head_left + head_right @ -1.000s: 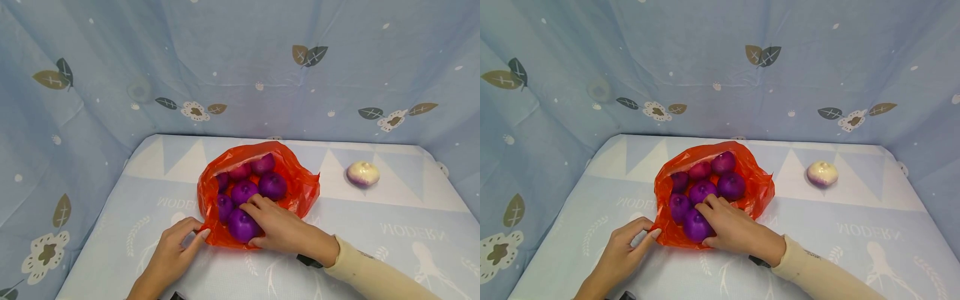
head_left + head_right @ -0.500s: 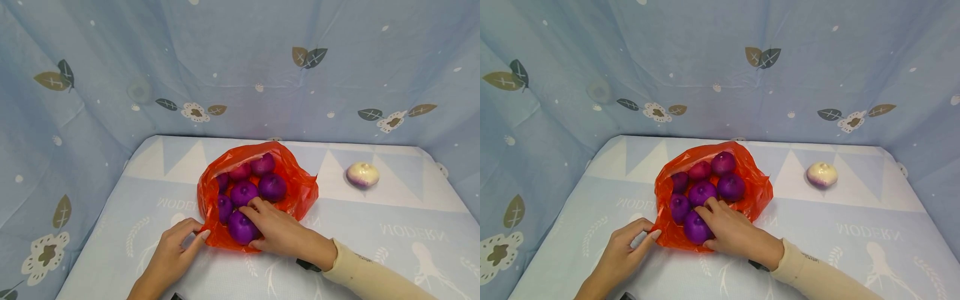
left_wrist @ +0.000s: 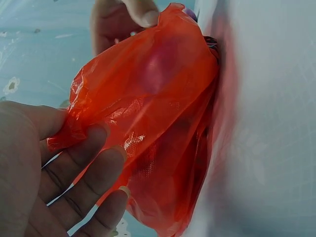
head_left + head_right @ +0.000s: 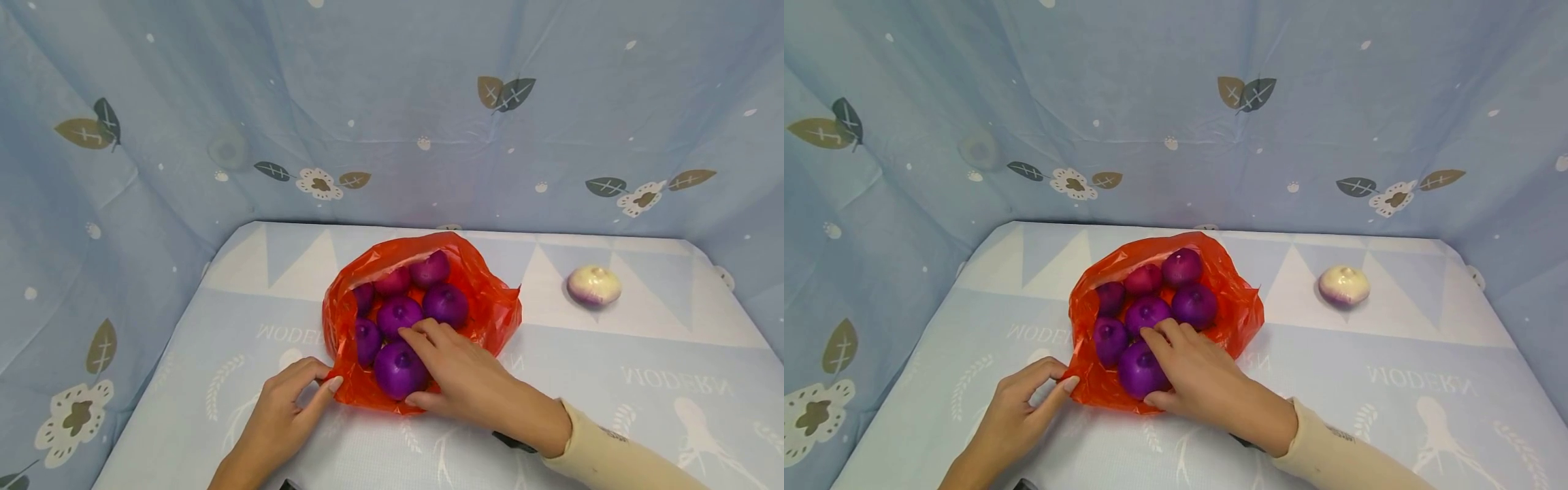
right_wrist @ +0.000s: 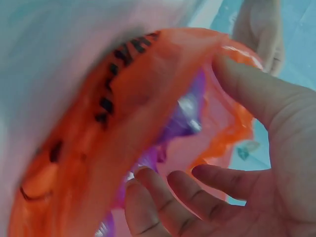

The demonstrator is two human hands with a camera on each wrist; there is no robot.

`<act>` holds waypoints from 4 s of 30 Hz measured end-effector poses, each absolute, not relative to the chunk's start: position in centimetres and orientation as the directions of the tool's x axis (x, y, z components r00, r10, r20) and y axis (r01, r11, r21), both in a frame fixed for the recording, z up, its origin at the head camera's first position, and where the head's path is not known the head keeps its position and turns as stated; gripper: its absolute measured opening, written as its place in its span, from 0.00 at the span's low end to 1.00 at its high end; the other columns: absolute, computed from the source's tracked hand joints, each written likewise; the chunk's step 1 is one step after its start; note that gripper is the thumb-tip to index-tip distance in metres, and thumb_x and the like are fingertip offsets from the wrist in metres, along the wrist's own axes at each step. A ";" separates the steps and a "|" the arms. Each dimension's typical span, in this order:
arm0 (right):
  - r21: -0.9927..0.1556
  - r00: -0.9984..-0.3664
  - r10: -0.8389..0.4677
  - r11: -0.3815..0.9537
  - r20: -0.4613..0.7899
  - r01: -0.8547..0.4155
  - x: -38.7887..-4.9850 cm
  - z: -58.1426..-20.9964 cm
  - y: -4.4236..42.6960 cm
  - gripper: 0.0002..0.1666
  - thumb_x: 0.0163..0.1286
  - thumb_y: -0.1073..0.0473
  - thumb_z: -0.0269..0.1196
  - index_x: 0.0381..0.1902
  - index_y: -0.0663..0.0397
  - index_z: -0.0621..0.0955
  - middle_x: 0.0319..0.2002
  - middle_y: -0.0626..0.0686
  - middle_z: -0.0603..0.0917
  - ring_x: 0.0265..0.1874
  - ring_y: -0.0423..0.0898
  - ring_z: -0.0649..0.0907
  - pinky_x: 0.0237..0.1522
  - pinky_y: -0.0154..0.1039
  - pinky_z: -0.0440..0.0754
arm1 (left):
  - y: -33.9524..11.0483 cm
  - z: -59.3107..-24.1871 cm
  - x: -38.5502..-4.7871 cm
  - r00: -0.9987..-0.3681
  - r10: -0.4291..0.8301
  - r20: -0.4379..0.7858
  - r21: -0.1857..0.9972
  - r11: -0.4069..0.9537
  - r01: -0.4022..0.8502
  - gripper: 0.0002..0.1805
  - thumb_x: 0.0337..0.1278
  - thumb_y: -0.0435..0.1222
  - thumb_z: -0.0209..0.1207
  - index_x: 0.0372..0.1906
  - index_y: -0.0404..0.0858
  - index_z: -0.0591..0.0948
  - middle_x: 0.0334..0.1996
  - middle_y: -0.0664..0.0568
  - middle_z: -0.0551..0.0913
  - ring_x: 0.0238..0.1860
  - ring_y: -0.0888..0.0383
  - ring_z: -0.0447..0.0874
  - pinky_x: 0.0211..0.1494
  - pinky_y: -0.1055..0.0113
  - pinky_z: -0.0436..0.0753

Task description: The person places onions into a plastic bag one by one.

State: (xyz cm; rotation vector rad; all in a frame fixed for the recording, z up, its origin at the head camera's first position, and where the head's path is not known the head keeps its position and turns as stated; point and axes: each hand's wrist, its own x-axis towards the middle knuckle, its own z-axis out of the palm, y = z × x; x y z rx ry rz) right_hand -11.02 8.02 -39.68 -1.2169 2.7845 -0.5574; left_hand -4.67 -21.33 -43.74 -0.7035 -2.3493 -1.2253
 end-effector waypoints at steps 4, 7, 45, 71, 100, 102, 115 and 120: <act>-0.356 -0.721 -0.680 0.646 0.133 -0.675 -10.5 -38.3 9.1 0.51 0.60 0.37 0.78 0.73 0.53 0.73 0.64 0.50 0.74 0.61 0.50 0.78 0.60 0.47 0.82 | -21.3 -43.8 -4.7 -0.790 0.247 0.561 0.634 0.486 0.602 0.17 0.56 0.22 0.71 0.40 0.48 0.83 0.35 0.63 0.83 0.37 0.64 0.81 0.43 0.72 0.79; -0.365 -0.740 -0.653 0.656 0.163 -0.660 -10.2 -37.2 10.4 0.51 0.60 0.36 0.78 0.73 0.52 0.73 0.65 0.50 0.74 0.62 0.49 0.79 0.58 0.48 0.83 | -21.3 -43.8 -4.7 -0.791 0.247 0.560 0.635 0.485 0.601 0.17 0.56 0.22 0.71 0.40 0.48 0.83 0.35 0.63 0.83 0.37 0.64 0.81 0.43 0.72 0.79; -0.455 -0.978 -0.205 0.874 -0.025 -0.172 -21.2 -39.7 31.0 0.69 0.62 0.45 0.77 0.78 0.77 0.48 0.72 0.84 0.54 0.68 0.83 0.57 0.66 0.79 0.56 | -21.2 -43.6 -4.7 -0.806 0.246 0.539 0.648 0.490 0.583 0.16 0.59 0.24 0.70 0.40 0.49 0.83 0.35 0.63 0.83 0.38 0.64 0.82 0.44 0.71 0.80; -0.400 -0.959 -0.170 0.914 -0.227 -0.067 -22.5 -40.4 32.9 0.59 0.73 0.38 0.65 0.69 0.86 0.54 0.59 0.84 0.67 0.53 0.76 0.74 0.53 0.71 0.73 | -21.2 -43.9 -4.2 -0.839 0.218 0.499 0.672 0.513 0.534 0.14 0.62 0.26 0.69 0.40 0.50 0.83 0.36 0.64 0.83 0.39 0.64 0.82 0.47 0.75 0.79; -0.396 -0.969 -0.042 0.916 -0.244 0.060 -21.0 -41.2 33.1 0.66 0.71 0.26 0.62 0.72 0.83 0.54 0.62 0.85 0.66 0.56 0.78 0.72 0.55 0.74 0.71 | -21.4 -43.7 -4.7 -0.832 0.238 0.502 0.667 0.505 0.547 0.14 0.62 0.26 0.69 0.40 0.50 0.83 0.36 0.63 0.83 0.38 0.64 0.82 0.45 0.71 0.80; -0.396 -0.966 -0.041 0.916 -0.257 0.066 -20.7 -41.1 33.0 0.66 0.70 0.25 0.61 0.72 0.82 0.55 0.63 0.84 0.66 0.56 0.77 0.73 0.54 0.74 0.72 | -21.4 -43.7 -4.7 -0.831 0.239 0.502 0.666 0.505 0.548 0.14 0.62 0.26 0.69 0.40 0.50 0.83 0.36 0.63 0.83 0.38 0.64 0.82 0.45 0.71 0.80; -0.482 -0.964 -0.161 0.875 -0.214 -0.039 -17.5 -40.2 31.5 0.54 0.72 0.33 0.65 0.72 0.74 0.62 0.63 0.79 0.73 0.60 0.76 0.74 0.50 0.70 0.78 | -21.4 -43.5 -4.7 -0.836 0.242 0.492 0.669 0.510 0.541 0.13 0.64 0.27 0.69 0.41 0.50 0.83 0.36 0.64 0.83 0.38 0.64 0.82 0.47 0.74 0.80; -0.506 -0.967 -0.208 0.856 -0.150 -0.105 -15.9 -39.3 30.2 0.50 0.71 0.37 0.68 0.72 0.69 0.65 0.64 0.76 0.75 0.60 0.76 0.76 0.53 0.74 0.76 | -21.4 -43.5 -4.6 -0.837 0.243 0.491 0.668 0.512 0.540 0.13 0.64 0.27 0.69 0.40 0.51 0.83 0.36 0.64 0.83 0.38 0.64 0.82 0.46 0.73 0.81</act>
